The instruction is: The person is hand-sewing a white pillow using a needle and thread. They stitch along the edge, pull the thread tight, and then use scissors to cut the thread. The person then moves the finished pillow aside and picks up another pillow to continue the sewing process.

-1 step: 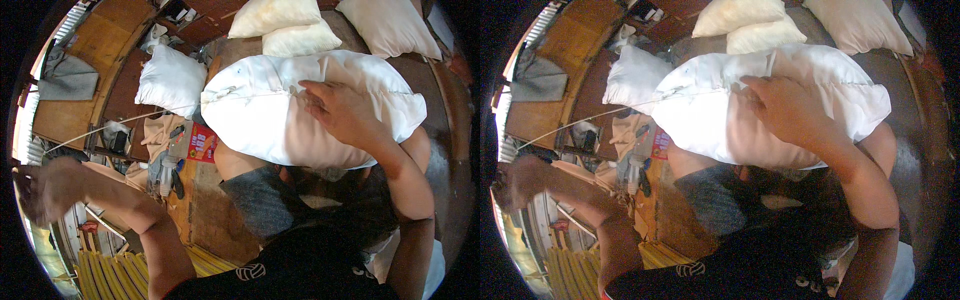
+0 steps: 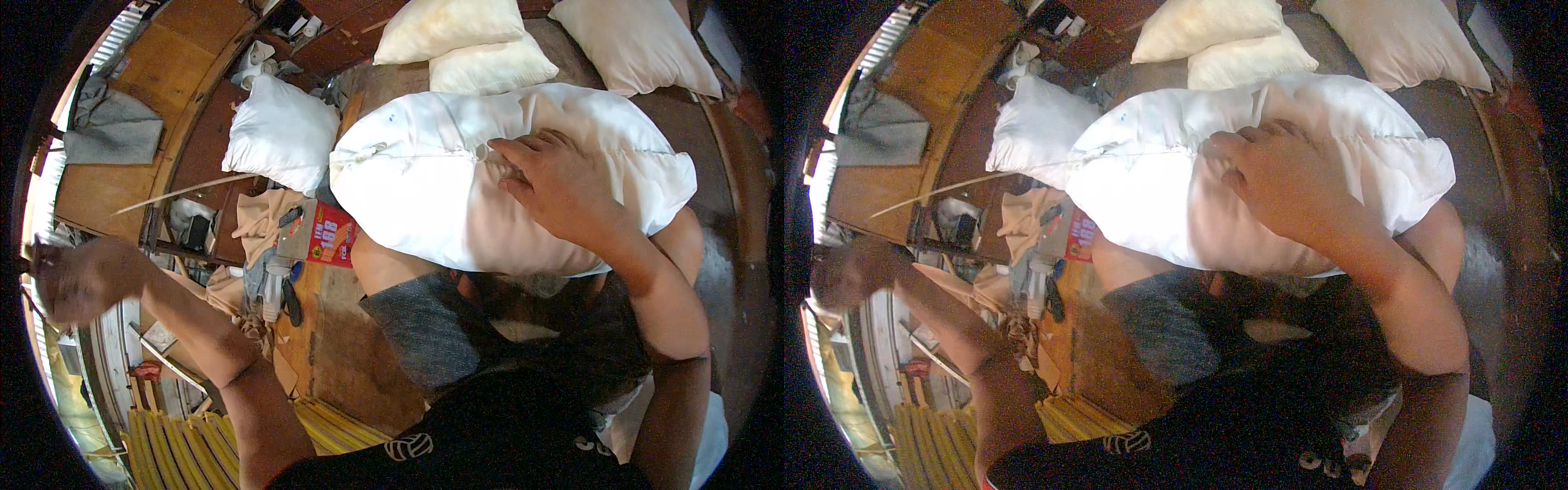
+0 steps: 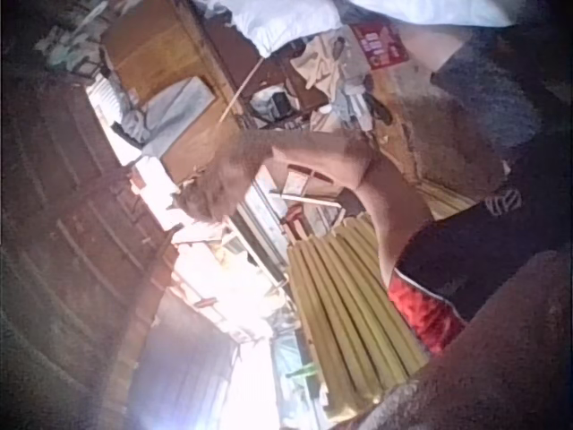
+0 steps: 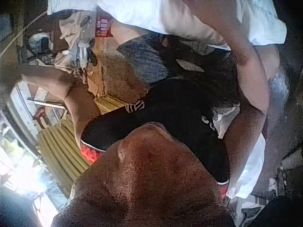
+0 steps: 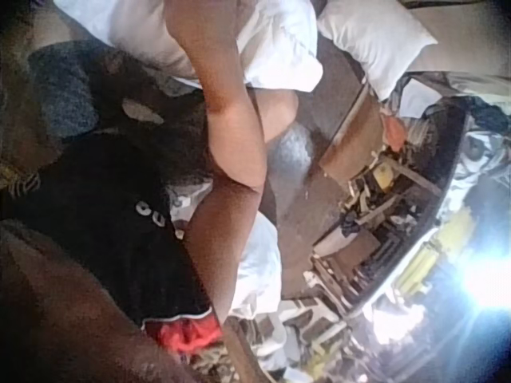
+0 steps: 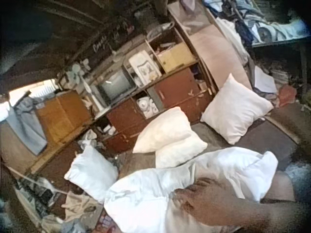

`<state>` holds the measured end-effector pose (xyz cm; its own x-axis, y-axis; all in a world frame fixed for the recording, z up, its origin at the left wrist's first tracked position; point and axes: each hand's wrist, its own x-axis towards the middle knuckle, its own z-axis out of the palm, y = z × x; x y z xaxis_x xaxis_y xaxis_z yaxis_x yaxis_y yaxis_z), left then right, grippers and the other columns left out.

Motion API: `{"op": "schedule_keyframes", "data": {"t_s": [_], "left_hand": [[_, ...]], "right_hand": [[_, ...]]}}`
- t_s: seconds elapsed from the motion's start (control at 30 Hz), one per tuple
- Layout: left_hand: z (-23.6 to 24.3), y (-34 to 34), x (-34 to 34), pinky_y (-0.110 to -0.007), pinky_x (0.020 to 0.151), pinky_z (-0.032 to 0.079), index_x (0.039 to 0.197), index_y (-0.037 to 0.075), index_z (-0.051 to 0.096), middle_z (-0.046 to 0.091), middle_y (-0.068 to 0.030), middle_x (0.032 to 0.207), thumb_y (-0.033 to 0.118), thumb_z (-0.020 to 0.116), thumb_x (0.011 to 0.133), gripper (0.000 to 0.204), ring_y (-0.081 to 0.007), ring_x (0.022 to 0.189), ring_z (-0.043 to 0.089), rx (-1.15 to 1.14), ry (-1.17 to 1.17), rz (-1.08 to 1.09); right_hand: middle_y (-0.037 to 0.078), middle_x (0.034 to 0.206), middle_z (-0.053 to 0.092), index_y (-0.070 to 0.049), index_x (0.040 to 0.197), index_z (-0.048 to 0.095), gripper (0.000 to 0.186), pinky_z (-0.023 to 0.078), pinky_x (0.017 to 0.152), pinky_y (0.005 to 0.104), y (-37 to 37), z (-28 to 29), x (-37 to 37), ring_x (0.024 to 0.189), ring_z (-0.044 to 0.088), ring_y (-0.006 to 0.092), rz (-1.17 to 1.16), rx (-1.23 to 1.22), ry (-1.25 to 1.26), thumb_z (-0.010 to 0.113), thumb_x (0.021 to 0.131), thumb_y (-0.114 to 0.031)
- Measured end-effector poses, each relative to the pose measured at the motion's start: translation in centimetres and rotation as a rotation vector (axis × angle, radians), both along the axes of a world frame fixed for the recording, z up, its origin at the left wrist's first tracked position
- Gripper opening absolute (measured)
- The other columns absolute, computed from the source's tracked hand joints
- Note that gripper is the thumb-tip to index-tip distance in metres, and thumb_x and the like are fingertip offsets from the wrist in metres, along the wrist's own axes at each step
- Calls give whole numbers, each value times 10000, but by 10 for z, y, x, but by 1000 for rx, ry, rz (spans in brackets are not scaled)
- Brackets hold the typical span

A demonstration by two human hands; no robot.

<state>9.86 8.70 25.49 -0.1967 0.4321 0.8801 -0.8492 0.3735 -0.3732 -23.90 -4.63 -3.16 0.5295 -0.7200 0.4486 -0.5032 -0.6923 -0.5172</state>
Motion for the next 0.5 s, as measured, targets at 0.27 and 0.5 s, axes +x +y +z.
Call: {"op": "schedule_keyframes", "data": {"t_s": [0.27, 0.5], "left_hand": [[-2, 14, 157, -438, 968, 442, 895, 109, 723, 737, -27, 889, 277, 610, 978, 219, -285, 825, 677, 16, -267, 1458], [-76, 9, 181, -461, 863, 448, 938, 44, 703, 726, -120, 923, 289, 604, 977, 267, -327, 889, 642, 352, -78, 1379]], "right_hand": [[118, 974, 668, -64, 1005, 666, 207, 463, 952, 443, -4, 4, -2, 989, 638, 324, -8, -235, 135, 586, 816, -92], [115, 974, 660, -59, 987, 673, 175, 456, 958, 428, -3, 8, -6, 991, 629, 316, -4, -298, 171, 591, 834, -81]]}}
